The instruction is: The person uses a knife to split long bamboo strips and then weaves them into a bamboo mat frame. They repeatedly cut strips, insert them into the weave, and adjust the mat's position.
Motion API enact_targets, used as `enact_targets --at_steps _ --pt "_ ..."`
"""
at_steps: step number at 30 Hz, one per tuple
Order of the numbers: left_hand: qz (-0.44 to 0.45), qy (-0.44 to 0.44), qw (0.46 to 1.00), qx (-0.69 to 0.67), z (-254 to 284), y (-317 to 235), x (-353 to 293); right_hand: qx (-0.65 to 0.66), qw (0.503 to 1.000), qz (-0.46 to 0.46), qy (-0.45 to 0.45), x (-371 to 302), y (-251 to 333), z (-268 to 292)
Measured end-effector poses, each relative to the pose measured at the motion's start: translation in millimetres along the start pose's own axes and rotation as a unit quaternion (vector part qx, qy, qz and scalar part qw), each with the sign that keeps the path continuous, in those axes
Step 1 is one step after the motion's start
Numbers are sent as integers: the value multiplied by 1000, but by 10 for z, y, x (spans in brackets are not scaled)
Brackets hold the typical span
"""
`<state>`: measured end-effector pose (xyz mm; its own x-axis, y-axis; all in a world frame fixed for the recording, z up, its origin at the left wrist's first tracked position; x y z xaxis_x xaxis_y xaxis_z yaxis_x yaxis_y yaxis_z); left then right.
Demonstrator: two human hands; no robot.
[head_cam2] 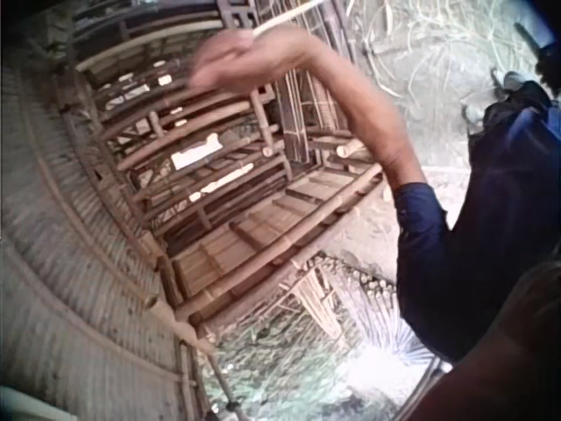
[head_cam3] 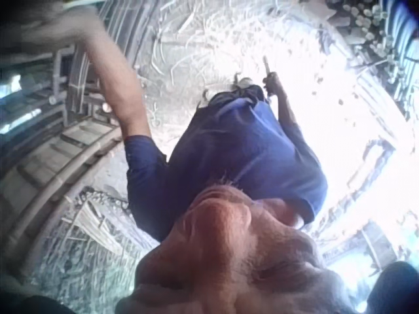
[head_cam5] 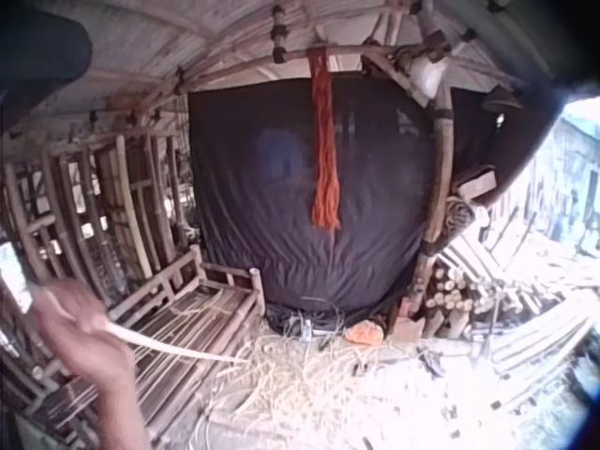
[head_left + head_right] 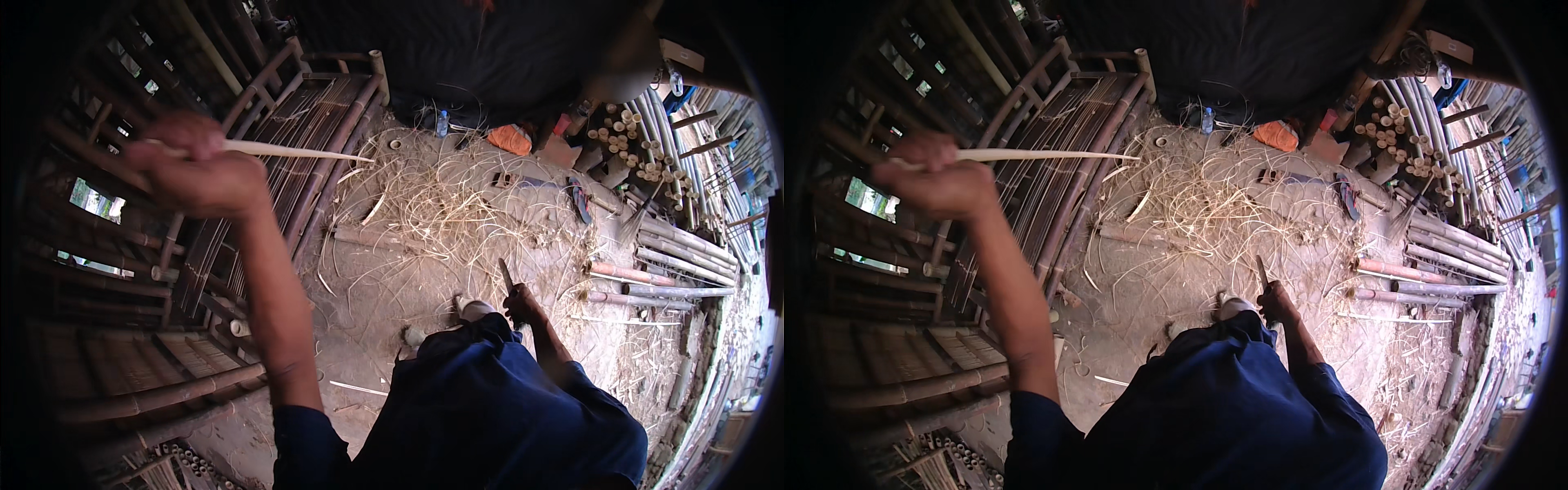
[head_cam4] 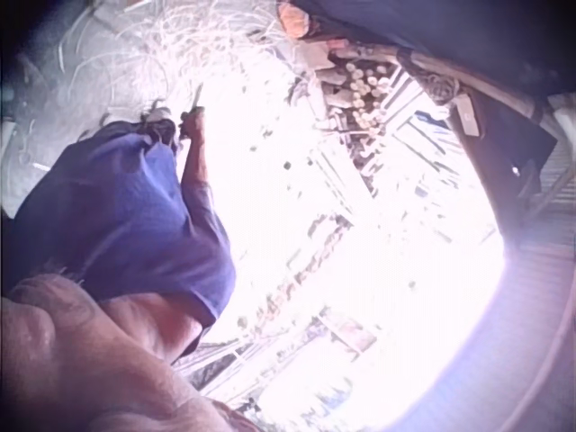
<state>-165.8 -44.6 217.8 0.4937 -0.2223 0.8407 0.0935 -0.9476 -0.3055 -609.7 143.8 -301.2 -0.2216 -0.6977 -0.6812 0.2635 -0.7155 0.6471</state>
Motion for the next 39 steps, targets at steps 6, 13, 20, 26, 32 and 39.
enact_targets --at_steps 6,13,20,26,32,39 --pt "38 37 998 -34 -202 34 -479 197 975 97 35 119 154 10" --pt "-64 117 991 -29 -611 -168 -607 -151 935 314 -63 -357 1802 -51" --pt "-77 138 986 -53 -1062 -141 -936 -63 831 550 -51 -1562 3782 48" --pt "-74 79 994 -34 -1408 -95 -1146 43 709 686 -160 -1776 4200 187" --pt "-54 76 995 -44 -1543 -40 -1210 -143 795 585 -72 -1241 4140 83" --pt "-114 124 986 -15 -1839 -70 -1351 -101 779 612 -92 -1158 4134 176"
Point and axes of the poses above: each hand's wrist, its own x-axis towards the middle knuckle, its own z-axis out of the back of the hand, y = z × x, the point moved 5 cm from there along x, towards the middle knuckle, and after that the axes turned 4 degrees about -x, right-handed, at the moved point
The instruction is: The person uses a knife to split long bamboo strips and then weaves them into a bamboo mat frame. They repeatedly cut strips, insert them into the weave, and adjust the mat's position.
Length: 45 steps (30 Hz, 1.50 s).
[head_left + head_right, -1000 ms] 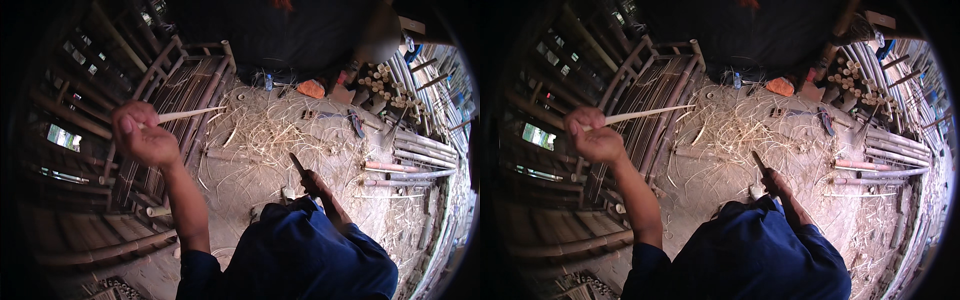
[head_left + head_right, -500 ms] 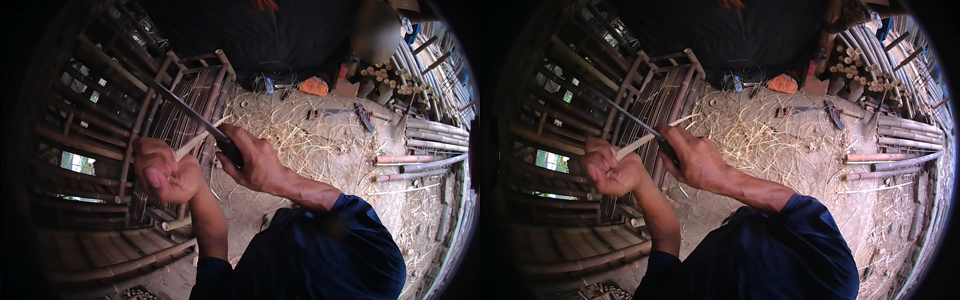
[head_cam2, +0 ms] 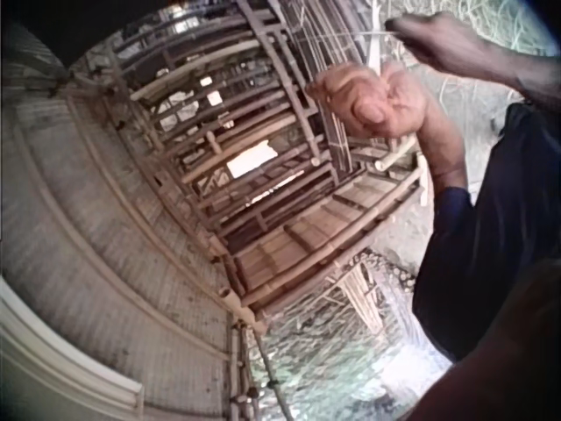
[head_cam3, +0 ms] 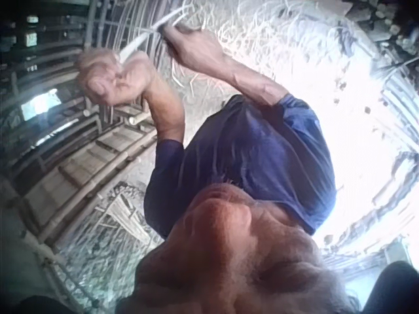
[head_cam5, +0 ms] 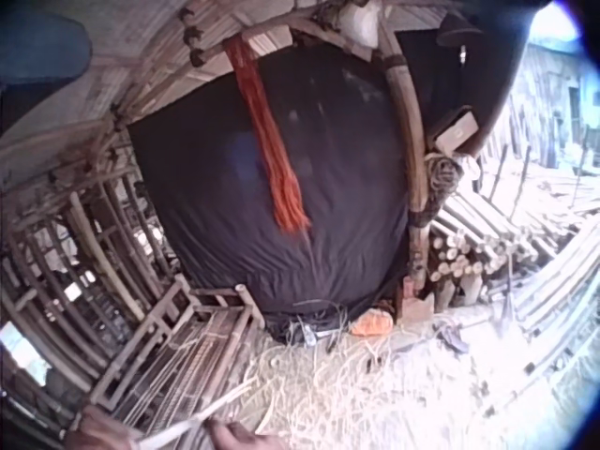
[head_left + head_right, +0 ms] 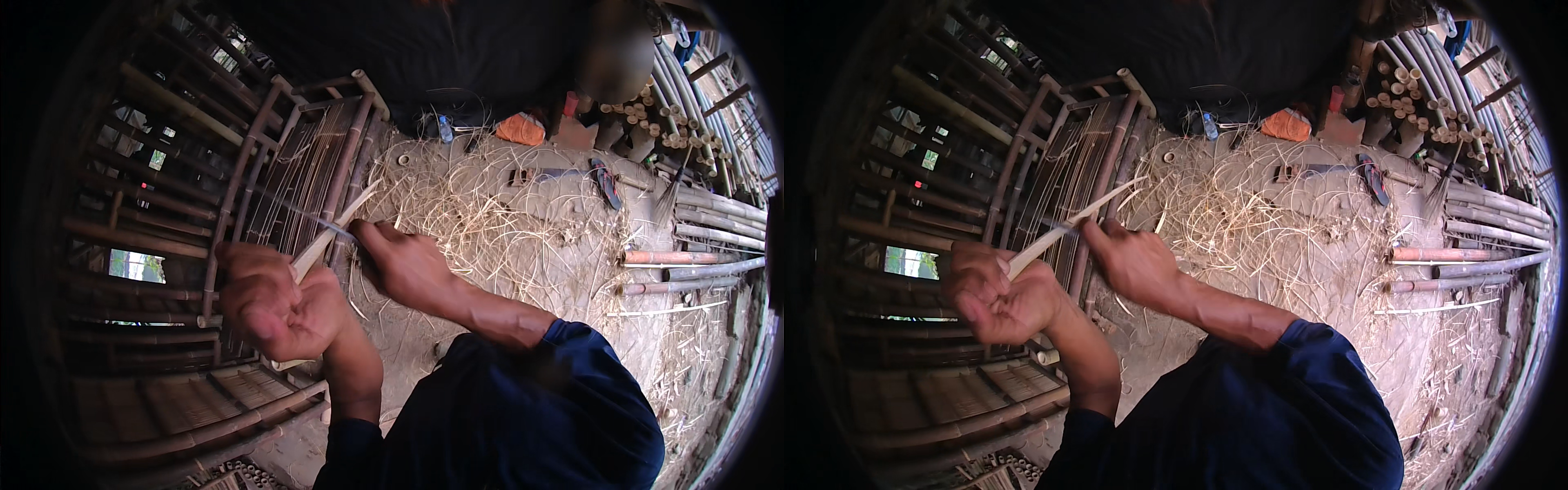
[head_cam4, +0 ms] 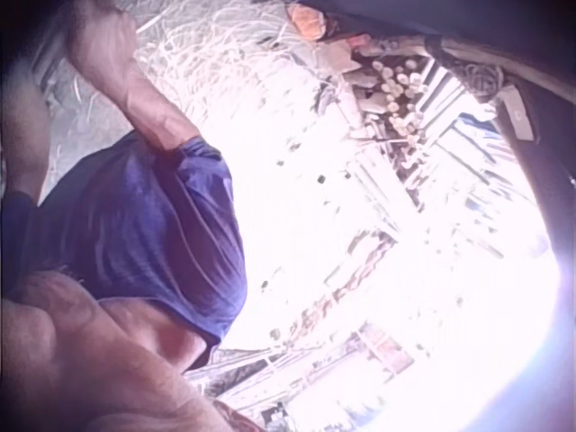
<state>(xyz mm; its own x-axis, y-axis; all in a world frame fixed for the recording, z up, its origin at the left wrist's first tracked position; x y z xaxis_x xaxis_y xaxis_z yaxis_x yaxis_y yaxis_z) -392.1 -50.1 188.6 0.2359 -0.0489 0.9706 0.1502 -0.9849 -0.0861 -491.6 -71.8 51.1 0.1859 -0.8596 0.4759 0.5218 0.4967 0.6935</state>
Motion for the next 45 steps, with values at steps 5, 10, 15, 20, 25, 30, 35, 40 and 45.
enact_targets --at_steps 5,10,15,20,25,30,35,40,45 --pt "1 41 998 57 -22 -37 9 -35 998 -12 46 85 -90 148" --pt "-32 11 995 91 -52 -28 22 -133 985 -12 107 104 -170 -19" --pt "3 -25 995 99 181 -38 -30 -45 995 87 9 -31 146 165" --pt "10 -48 996 77 135 -17 -95 -19 995 71 63 238 -422 -33" --pt "24 -43 996 78 360 -105 -14 483 857 -115 140 -98 -477 -137" --pt "81 -97 986 -111 1284 -450 610 604 628 -482 92 -857 -1461 -802" --pt "138 -201 951 -190 2046 -1310 1135 690 535 -450 186 -1073 -1205 -1288" --pt "121 -379 916 -55 3276 -1636 593 813 505 -257 137 -306 -749 -997" --pt "323 -201 902 203 5611 -1754 -836 764 610 -198 73 -14 -516 -757"
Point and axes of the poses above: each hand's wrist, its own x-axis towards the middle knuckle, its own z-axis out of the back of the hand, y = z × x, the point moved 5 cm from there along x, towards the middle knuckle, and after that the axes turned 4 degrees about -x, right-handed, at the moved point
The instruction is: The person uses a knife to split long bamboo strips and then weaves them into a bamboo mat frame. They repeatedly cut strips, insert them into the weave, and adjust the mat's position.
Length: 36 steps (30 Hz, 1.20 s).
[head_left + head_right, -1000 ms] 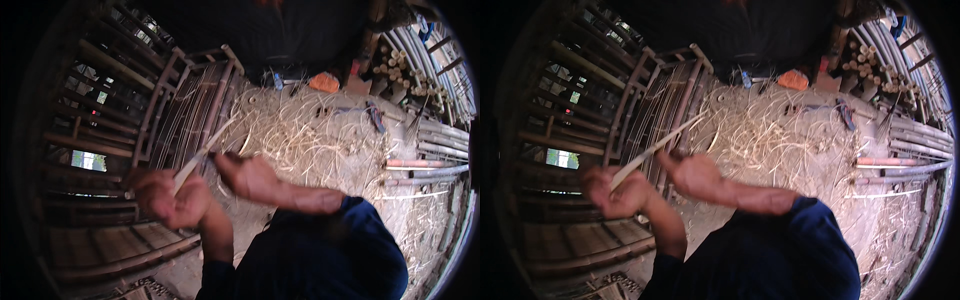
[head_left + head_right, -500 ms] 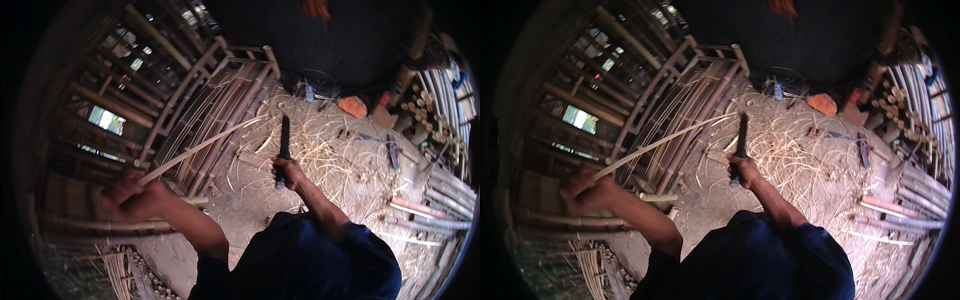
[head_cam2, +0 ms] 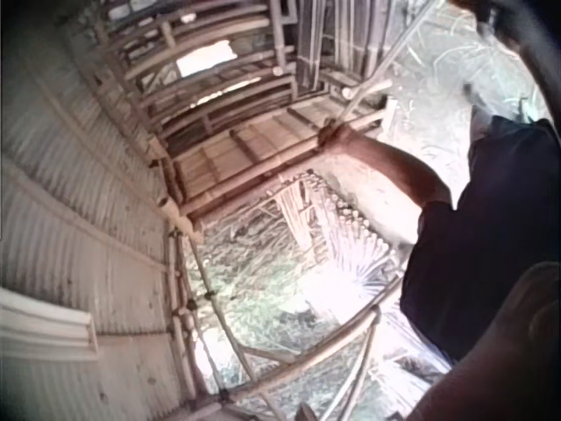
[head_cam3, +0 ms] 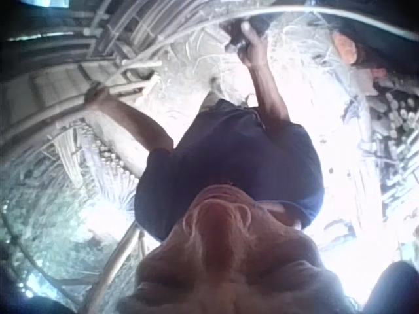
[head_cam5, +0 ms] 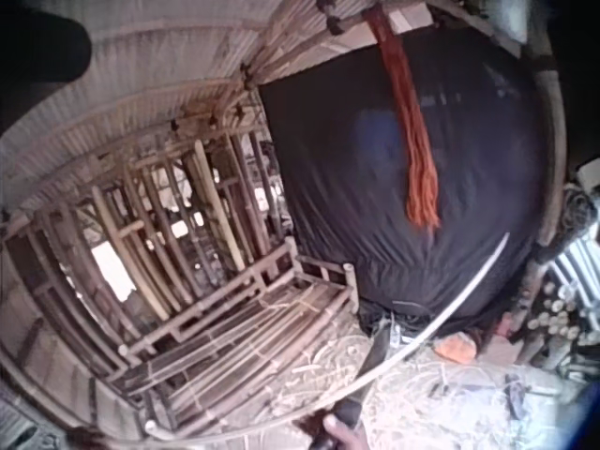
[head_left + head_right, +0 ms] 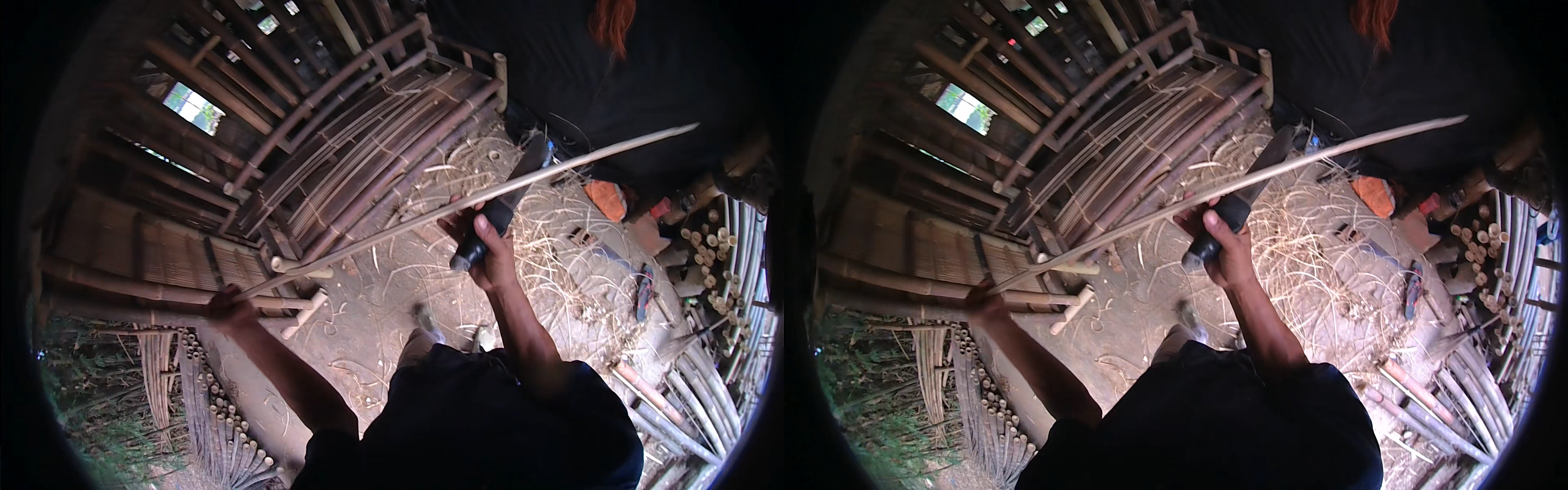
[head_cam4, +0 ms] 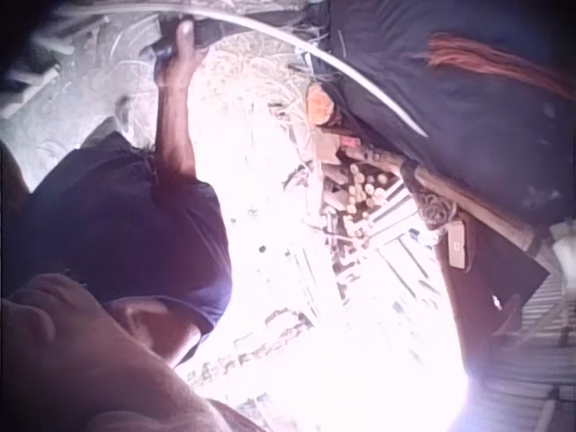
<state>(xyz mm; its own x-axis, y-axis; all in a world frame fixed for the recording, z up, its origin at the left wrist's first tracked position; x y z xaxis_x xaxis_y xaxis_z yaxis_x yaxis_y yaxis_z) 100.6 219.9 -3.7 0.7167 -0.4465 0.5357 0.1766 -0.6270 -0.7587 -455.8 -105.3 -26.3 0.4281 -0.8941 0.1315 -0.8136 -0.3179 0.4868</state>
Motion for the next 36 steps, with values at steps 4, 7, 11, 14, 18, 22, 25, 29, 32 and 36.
enact_targets --at_steps 4,7,11,14,18,22,25,29,32,36 --pt "297 -284 912 -6 -725 2092 -906 18 994 73 -85 402 240 232" --pt "473 -315 802 185 -1253 2867 -1718 19 990 114 -81 680 228 378" --pt "155 -16 911 383 -2375 3114 -1122 -138 971 119 -158 895 -47 559" --pt "194 278 940 51 -4604 1753 -327 -271 931 75 -232 991 -433 825" --pt "83 389 917 -6 -5588 1388 -21 -324 924 31 -201 1147 -1201 780" --pt "110 143 979 -97 -5406 2011 91 -332 925 14 -184 1243 -1718 1017" --pt "109 71 991 44 -4875 2528 120 -339 901 -162 -215 1164 -1773 1372" --pt "185 23 982 35 -4166 3127 165 -440 843 -92 -294 786 -1955 2701" --pt "197 11 980 27 -3891 3535 97 -663 655 -187 -310 350 -1812 3322" --pt "185 -1 979 84 -3648 4084 -122 -633 622 -237 -395 -383 -1735 4178"
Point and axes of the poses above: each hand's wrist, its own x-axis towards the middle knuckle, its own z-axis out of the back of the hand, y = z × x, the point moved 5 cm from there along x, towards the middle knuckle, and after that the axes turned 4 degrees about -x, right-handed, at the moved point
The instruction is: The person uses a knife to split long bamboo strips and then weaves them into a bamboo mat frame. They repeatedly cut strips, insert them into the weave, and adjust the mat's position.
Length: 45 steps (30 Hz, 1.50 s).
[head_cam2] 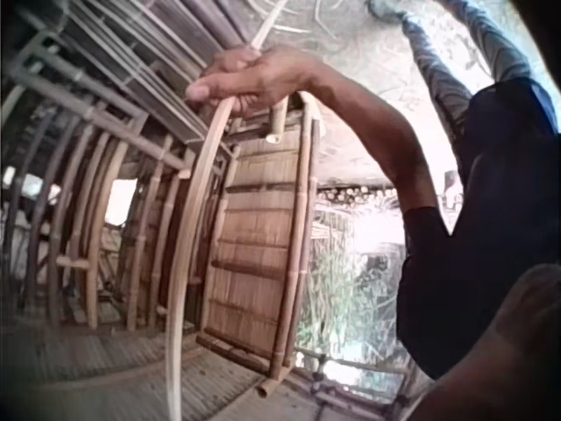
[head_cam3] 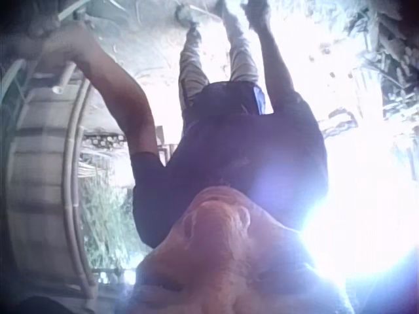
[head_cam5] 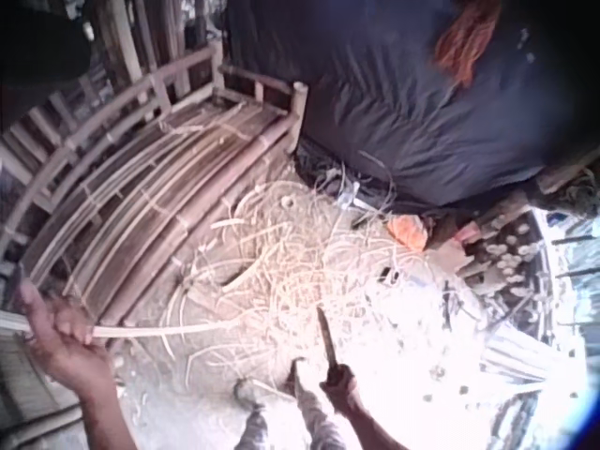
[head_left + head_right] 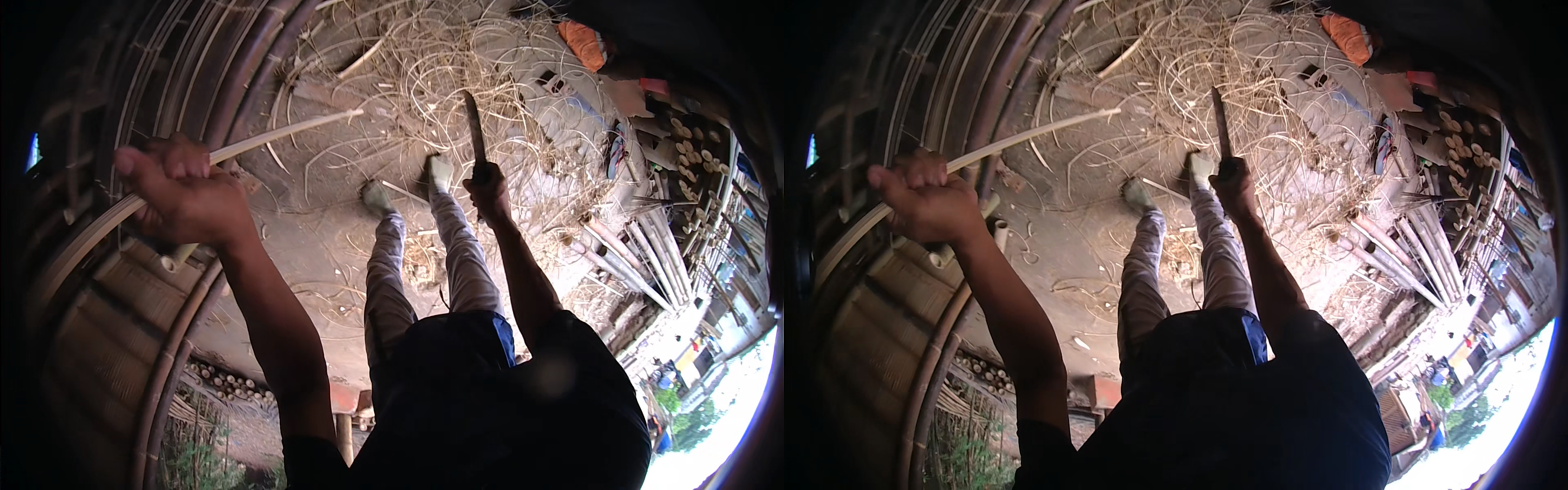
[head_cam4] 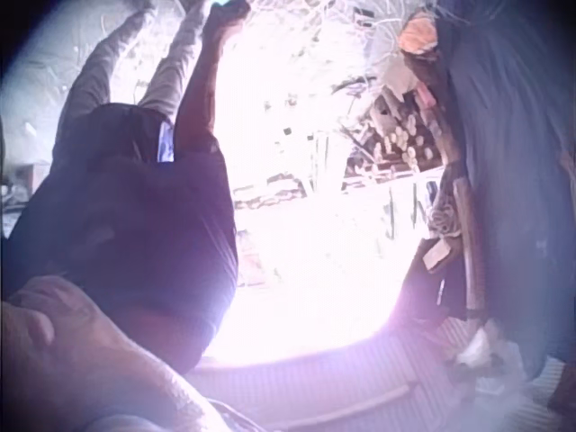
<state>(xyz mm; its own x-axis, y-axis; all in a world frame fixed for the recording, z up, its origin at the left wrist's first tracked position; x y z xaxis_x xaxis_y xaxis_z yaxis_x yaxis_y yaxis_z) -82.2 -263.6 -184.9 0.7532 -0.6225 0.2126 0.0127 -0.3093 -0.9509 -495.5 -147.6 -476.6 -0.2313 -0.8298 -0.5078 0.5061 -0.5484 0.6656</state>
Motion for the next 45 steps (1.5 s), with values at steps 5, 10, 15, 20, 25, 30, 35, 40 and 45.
enact_targets --at_steps 5,10,15,20,25,30,35,40,45 --pt "-15 -13 999 42 268 562 -80 -15 993 -109 41 115 -373 -33" --pt "-18 39 999 -8 410 852 -113 -84 995 1 46 421 -475 -425" --pt "-28 108 993 -33 452 919 -47 -109 985 127 49 642 -157 -927" --pt "-52 192 974 -104 418 1027 -81 -152 965 163 140 797 452 -1572" --pt "-75 143 987 -15 451 977 -210 -196 940 213 183 1037 712 -2082" --pt "-138 169 972 94 563 920 -103 -175 936 246 180 1265 684 -2454" --pt "-96 122 987 -46 327 985 -271 -146 940 280 130 1310 700 -2694" --pt "-98 72 992 -21 577 1069 -162 -297 893 320 106 1377 368 -2999" --pt "-90 66 993 -45 616 1010 -195 -303 873 354 145 1253 559 -2870"
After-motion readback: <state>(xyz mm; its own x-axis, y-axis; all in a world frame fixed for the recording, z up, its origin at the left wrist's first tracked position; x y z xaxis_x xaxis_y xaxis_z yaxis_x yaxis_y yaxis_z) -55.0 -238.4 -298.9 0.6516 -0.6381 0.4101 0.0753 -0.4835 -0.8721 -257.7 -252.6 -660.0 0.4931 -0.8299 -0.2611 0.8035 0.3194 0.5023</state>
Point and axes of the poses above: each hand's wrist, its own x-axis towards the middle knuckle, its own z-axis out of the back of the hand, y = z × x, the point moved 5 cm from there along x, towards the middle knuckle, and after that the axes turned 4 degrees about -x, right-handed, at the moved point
